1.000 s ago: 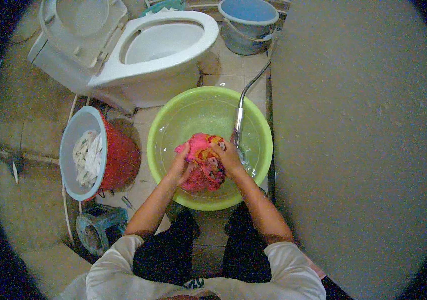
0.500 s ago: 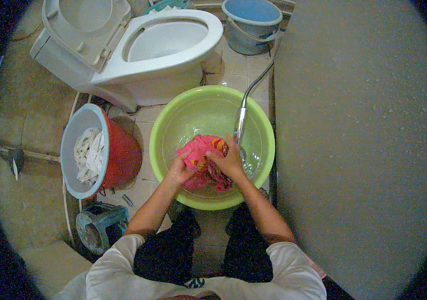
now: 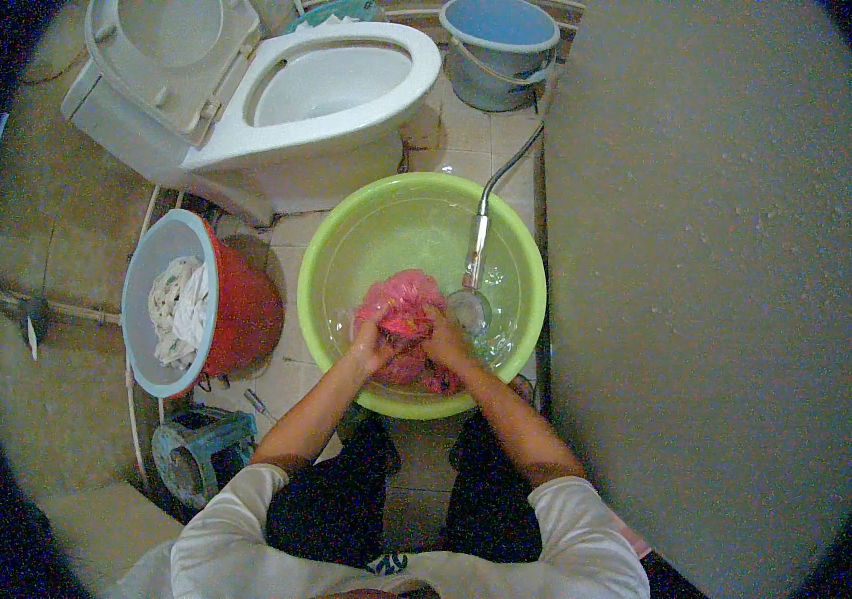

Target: The person sits on the floor and hand-washes a pink garment in a green basin filled with water. They repeatedly scrub and squeeze the fabric under a running tap. After rinsing, they wring out the garment and place it into a red bucket containing other clothes.

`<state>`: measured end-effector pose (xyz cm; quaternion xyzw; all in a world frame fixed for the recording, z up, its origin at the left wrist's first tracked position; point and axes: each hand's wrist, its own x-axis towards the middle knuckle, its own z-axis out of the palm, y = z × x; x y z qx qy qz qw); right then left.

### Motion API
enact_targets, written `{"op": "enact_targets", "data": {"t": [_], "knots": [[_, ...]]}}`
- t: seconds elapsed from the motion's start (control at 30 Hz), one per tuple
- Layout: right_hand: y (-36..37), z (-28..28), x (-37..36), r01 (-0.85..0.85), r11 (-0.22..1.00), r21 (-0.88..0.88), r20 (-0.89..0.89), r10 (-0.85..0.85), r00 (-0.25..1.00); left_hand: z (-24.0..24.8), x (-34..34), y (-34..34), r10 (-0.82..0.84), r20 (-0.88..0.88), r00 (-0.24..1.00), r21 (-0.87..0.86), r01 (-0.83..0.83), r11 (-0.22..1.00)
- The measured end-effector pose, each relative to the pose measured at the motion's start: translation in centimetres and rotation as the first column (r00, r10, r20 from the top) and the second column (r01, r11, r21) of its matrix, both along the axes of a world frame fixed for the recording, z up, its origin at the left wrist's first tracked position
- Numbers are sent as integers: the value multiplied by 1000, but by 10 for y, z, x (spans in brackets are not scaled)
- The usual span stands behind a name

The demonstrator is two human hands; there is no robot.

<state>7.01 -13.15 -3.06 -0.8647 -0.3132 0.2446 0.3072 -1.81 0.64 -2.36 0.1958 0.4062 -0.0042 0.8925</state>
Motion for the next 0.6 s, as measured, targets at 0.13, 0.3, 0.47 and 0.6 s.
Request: {"op": "enact_targets", "data": {"t": [0.13, 0.3, 0.47, 0.6], "knots": [[6, 23, 0, -5, 972, 235, 52, -8, 999, -3, -7, 18, 24, 72, 997, -79, -18, 997], [19, 88, -25, -111, 952, 286, 164, 65, 984, 29, 4, 20, -61, 269, 961, -226, 125, 966], [29, 117, -59, -256, 913, 318, 182, 206, 961, 2, -1, 22, -100, 372, 923, -269, 210, 940], [44, 86, -43, -282, 816, 504, 484, 3, 875, -3, 1, 3, 52, 258, 965, -89, -30, 996]]}}
